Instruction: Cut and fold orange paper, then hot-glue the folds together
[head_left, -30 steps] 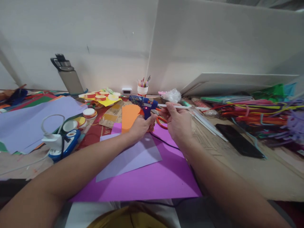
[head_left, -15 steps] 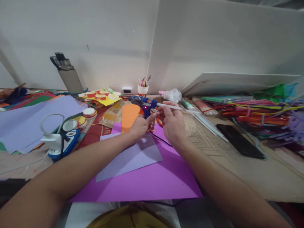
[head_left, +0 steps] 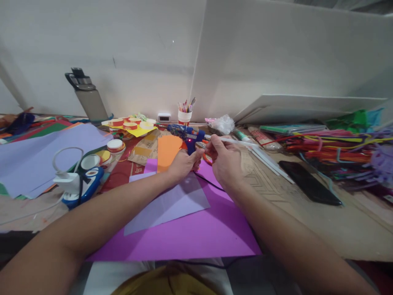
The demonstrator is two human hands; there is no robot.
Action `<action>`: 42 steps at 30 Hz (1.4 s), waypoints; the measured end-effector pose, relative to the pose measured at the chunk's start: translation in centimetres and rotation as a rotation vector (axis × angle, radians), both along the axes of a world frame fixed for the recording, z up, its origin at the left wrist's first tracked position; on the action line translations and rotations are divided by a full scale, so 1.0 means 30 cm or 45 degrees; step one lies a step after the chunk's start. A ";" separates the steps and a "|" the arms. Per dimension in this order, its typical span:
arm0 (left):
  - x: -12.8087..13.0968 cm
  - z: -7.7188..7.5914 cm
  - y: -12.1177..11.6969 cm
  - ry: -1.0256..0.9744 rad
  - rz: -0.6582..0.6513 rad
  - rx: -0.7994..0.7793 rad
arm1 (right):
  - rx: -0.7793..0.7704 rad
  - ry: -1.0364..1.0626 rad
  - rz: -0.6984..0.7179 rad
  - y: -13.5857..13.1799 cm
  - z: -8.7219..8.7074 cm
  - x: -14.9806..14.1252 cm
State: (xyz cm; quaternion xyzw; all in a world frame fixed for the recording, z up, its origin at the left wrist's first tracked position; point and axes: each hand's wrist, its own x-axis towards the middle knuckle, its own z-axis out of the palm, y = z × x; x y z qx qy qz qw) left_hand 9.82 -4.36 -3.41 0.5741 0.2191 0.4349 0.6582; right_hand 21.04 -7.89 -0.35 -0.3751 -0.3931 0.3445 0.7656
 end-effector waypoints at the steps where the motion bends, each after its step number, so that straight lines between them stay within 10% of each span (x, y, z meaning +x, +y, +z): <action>1: -0.001 -0.003 0.002 0.018 0.003 0.024 | -0.002 0.004 0.001 0.001 -0.001 0.001; 31: -0.008 -0.008 0.005 0.126 -0.071 0.119 | -0.031 0.175 0.174 -0.005 -0.015 -0.002; 42: -0.008 0.040 -0.008 0.306 -0.184 0.139 | -0.321 -0.036 0.452 0.011 -0.010 0.017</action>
